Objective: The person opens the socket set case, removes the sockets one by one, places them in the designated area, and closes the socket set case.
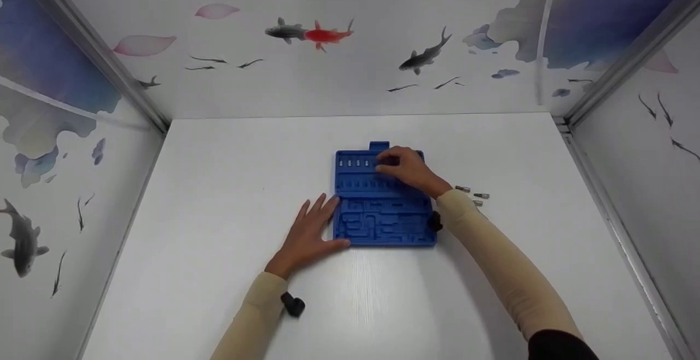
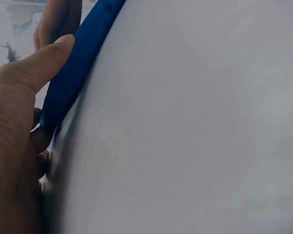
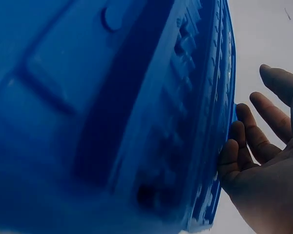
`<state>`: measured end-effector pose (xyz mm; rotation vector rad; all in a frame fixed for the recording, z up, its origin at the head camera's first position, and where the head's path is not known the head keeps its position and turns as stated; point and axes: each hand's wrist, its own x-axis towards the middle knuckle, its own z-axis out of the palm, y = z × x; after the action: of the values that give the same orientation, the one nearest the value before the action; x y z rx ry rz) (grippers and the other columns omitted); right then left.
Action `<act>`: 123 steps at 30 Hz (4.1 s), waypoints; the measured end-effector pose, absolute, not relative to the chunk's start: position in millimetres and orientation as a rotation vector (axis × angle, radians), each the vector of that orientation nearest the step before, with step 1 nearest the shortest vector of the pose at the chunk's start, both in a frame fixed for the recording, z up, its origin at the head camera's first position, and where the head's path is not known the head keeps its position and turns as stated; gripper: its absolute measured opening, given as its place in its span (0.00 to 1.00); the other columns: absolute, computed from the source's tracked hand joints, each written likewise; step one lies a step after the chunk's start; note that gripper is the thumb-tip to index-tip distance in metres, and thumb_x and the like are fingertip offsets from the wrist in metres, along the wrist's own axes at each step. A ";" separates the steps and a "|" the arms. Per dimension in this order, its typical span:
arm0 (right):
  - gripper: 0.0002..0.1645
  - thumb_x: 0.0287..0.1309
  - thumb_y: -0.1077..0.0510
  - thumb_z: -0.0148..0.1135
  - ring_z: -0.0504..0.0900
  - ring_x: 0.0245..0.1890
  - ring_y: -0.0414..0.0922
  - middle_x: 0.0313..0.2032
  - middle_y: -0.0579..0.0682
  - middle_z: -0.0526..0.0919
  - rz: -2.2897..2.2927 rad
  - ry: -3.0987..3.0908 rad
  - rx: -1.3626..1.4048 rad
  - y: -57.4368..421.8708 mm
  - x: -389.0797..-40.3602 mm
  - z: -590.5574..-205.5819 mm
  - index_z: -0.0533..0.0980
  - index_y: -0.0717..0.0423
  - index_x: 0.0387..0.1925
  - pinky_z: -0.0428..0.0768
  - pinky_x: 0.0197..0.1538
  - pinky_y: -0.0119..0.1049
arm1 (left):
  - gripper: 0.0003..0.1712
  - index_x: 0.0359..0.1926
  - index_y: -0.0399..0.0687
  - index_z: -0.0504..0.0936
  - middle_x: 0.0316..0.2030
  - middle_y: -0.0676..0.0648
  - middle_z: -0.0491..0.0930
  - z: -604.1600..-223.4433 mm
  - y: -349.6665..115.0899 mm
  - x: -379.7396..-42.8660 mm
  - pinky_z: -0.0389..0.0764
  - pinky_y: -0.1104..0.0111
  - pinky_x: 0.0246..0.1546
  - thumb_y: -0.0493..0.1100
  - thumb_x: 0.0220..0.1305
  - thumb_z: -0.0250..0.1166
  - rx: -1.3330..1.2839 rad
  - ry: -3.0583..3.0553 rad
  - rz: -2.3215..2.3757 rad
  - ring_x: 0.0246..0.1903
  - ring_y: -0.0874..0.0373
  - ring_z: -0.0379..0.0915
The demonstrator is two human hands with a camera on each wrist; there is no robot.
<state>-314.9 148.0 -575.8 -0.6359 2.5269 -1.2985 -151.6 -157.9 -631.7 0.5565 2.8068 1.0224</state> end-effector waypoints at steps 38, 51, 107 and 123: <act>0.24 0.76 0.61 0.69 0.81 0.58 0.60 0.59 0.66 0.84 -1.106 2.632 -0.656 112.2 -323.5 -585.7 0.81 0.69 0.67 0.80 0.66 0.60 | 0.64 0.90 0.51 0.55 0.87 0.45 0.55 -630.6 -158.6 -148.8 0.37 0.49 0.88 0.76 0.66 0.70 0.596 2.821 1.046 0.88 0.48 0.43; 0.17 0.74 0.67 0.70 0.76 0.48 0.54 0.49 0.59 0.80 -1.326 2.588 -0.596 105.8 -319.5 -586.5 0.78 0.63 0.59 0.76 0.56 0.50 | 0.65 0.90 0.53 0.52 0.88 0.46 0.53 -629.5 -159.4 -151.1 0.34 0.52 0.88 0.78 0.66 0.68 0.596 2.806 1.047 0.88 0.49 0.41; 0.10 0.73 0.61 0.73 0.83 0.50 0.49 0.48 0.56 0.90 -1.470 2.721 -0.479 226.8 -284.4 -572.4 0.87 0.63 0.51 0.81 0.54 0.39 | 0.65 0.90 0.55 0.52 0.88 0.48 0.52 -633.7 -158.7 -151.7 0.33 0.52 0.88 0.79 0.66 0.67 0.583 2.812 1.043 0.88 0.51 0.40; 0.10 0.74 0.60 0.72 0.83 0.45 0.49 0.47 0.57 0.90 -1.241 2.808 -0.398 311.8 -276.5 -580.4 0.88 0.60 0.52 0.78 0.46 0.30 | 0.64 0.90 0.55 0.53 0.88 0.48 0.52 -634.4 -158.1 -151.9 0.34 0.51 0.88 0.78 0.66 0.68 0.580 2.806 1.054 0.88 0.50 0.41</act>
<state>-276.5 311.8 -580.4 -0.3975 2.8081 -1.2410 -151.9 -158.1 -634.4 0.5796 2.8055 1.0539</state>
